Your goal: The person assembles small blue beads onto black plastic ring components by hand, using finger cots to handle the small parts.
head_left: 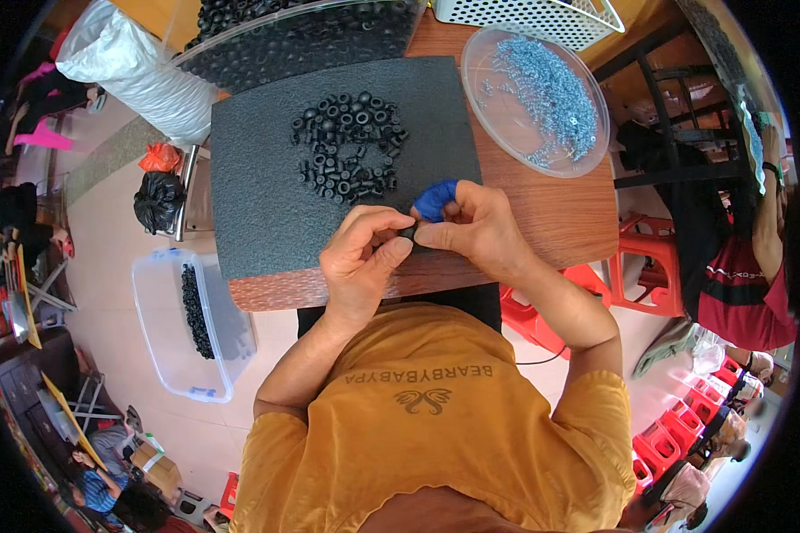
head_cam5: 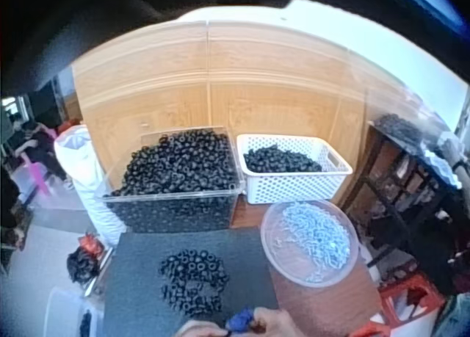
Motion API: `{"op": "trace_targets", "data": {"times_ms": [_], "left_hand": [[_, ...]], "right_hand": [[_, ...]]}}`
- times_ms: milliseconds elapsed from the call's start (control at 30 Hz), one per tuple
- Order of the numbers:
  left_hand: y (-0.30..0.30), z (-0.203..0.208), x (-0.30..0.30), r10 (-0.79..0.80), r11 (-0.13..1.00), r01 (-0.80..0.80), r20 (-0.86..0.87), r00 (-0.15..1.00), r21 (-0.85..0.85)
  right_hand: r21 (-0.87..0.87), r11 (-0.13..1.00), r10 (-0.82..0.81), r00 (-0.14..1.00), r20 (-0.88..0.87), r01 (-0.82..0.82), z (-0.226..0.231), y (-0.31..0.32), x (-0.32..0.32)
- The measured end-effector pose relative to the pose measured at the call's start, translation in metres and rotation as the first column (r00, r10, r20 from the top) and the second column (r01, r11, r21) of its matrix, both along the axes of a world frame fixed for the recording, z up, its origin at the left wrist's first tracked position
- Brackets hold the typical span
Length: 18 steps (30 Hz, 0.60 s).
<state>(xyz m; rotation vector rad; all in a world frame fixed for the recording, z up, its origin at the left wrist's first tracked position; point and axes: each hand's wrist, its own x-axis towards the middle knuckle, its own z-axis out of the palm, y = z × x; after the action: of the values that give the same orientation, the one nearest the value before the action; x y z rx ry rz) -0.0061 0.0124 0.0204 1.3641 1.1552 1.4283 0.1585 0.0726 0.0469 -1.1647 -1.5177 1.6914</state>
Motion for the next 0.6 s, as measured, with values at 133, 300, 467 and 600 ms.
{"op": "trace_targets", "data": {"times_ms": [133,300,467,600], "left_hand": [[-0.002,-0.005,0.003,0.0,0.987,0.062,0.387,0.922,-0.147],[-0.005,-0.009,0.004,0.013,0.958,0.147,0.555,0.832,-0.244],[-0.009,-0.011,0.0,0.047,0.932,0.179,0.593,0.804,-0.316],[-0.009,-0.008,-0.004,0.108,0.919,0.109,0.51,0.853,-0.378]], "right_hand": [[-0.042,0.998,-0.047,0.999,-0.002,0.047,0.005,-0.002,-0.003],[-0.19,0.979,-0.093,0.992,-0.087,0.075,0.002,-0.006,-0.007],[0.261,0.959,-0.136,0.988,0.072,0.113,-0.012,0.003,-0.013],[0.708,0.702,-0.253,0.904,0.346,-0.075,-0.021,0.026,-0.033]]}}
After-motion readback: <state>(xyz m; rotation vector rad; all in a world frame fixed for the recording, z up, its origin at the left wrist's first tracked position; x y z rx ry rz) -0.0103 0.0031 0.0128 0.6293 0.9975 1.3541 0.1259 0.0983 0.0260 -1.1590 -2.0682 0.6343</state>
